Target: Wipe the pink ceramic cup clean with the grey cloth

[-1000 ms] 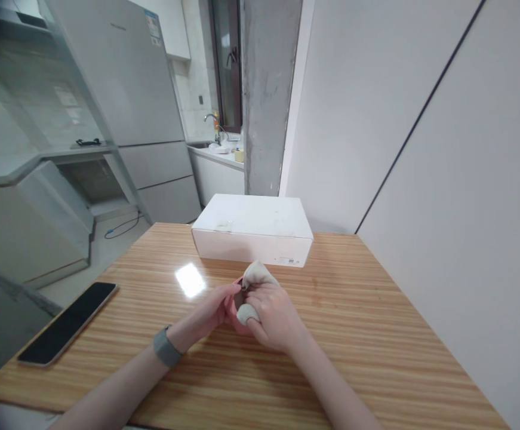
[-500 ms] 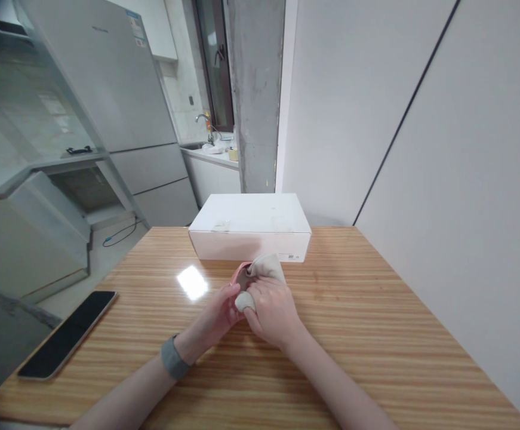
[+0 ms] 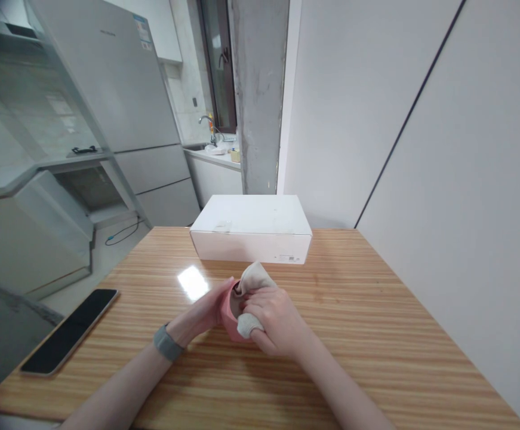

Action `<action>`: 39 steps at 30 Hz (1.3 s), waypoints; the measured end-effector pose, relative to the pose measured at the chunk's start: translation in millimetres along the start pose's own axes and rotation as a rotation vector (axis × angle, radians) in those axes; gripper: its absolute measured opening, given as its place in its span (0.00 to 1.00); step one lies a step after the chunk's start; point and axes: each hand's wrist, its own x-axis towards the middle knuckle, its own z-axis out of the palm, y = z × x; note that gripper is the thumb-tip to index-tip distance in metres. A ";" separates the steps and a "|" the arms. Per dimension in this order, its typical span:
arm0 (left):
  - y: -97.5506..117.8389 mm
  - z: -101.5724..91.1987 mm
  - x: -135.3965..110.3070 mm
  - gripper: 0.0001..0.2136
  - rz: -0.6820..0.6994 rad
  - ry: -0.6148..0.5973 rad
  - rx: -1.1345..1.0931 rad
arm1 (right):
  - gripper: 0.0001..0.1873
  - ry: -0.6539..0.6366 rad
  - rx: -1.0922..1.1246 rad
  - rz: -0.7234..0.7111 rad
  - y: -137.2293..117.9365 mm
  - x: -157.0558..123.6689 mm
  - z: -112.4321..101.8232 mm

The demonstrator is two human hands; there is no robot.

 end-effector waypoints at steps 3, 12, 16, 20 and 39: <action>1.2 5.3 -0.6 0.18 0.022 0.008 0.023 | 0.15 0.007 0.062 0.026 3.1 0.5 1.1; -0.8 21.3 -3.8 0.21 0.138 0.034 0.024 | 0.13 0.084 -0.078 0.158 4.9 0.9 8.2; -3.7 23.2 -2.2 0.24 0.233 0.062 -0.043 | 0.14 0.193 -0.177 0.197 -1.1 0.5 22.3; -7.1 24.4 -0.5 0.24 0.250 -0.025 -0.178 | 0.14 0.240 -0.199 0.133 0.7 -1.7 26.7; -0.8 15.2 -6.5 0.23 0.114 -0.110 0.011 | 0.14 0.142 -0.024 -0.006 15.7 -7.3 8.4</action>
